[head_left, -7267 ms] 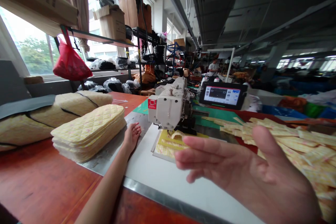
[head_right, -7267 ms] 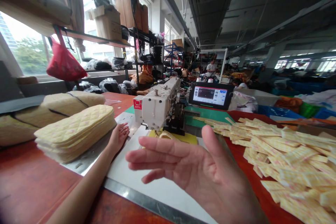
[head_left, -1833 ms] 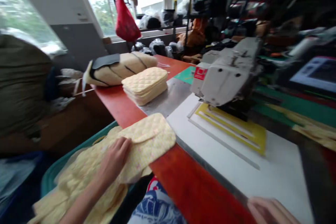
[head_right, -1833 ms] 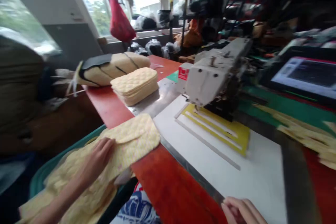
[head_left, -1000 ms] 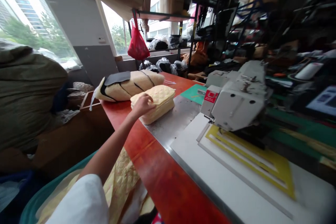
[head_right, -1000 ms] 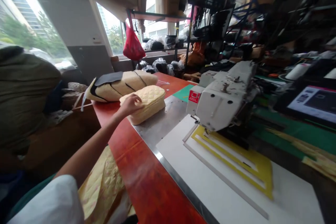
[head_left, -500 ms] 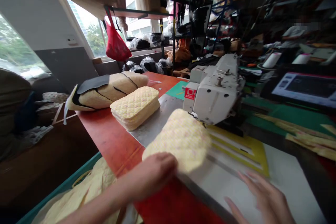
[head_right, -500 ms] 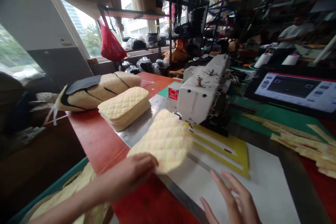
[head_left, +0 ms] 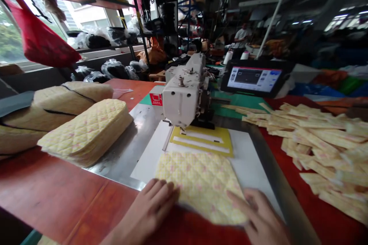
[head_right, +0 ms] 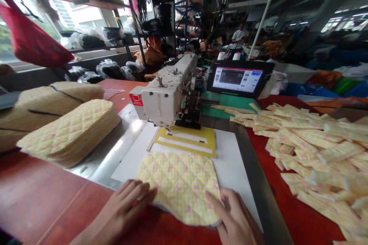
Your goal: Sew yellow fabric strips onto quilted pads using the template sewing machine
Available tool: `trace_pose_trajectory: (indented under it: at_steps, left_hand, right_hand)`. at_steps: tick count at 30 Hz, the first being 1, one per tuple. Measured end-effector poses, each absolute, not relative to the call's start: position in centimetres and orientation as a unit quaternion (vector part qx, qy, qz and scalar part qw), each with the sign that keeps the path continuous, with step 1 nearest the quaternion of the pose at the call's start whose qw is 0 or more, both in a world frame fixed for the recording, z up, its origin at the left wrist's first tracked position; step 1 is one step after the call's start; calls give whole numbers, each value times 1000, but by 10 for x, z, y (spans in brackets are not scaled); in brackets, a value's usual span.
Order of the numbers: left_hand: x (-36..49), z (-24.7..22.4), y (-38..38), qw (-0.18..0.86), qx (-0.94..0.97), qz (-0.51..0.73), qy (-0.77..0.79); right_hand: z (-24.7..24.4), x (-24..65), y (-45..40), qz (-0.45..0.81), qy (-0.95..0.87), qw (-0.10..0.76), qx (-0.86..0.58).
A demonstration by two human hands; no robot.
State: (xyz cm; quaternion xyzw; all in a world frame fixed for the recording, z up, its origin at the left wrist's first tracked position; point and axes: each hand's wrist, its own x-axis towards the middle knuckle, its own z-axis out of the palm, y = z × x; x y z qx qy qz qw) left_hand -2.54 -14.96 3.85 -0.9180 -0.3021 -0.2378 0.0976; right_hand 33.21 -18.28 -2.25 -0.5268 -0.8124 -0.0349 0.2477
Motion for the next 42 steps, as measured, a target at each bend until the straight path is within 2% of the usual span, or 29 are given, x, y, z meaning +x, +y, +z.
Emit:
trace_pose_trajectory:
  at_steps: [6, 14, 21, 29, 36, 42]
  left_hand:
    - [0, 32, -84, 172, -895, -236, -337]
    - [-1, -3, -73, 42, -884, -261, -385]
    - [-7, 3, -57, 28, -861, -252, -441]
    - [-8, 7, -58, -48, -829, -235, -505]
    - [-11, 12, -60, -41, -824, -210, -524]
    - [-15, 13, -63, -42, -820, -200, -534]
  right_hand:
    - [-20, 331, -137, -90, -769, 264, -576]
    - [-19, 322, -124, -100, -831, 307, -454]
    - [-8, 319, -97, -123, -817, 271, -494]
    - [-9, 323, -100, -119, -794, 259, -537]
    - [-10, 324, -96, -48, -793, 289, -535]
    - [-8, 321, -94, -53, -808, 302, -503]
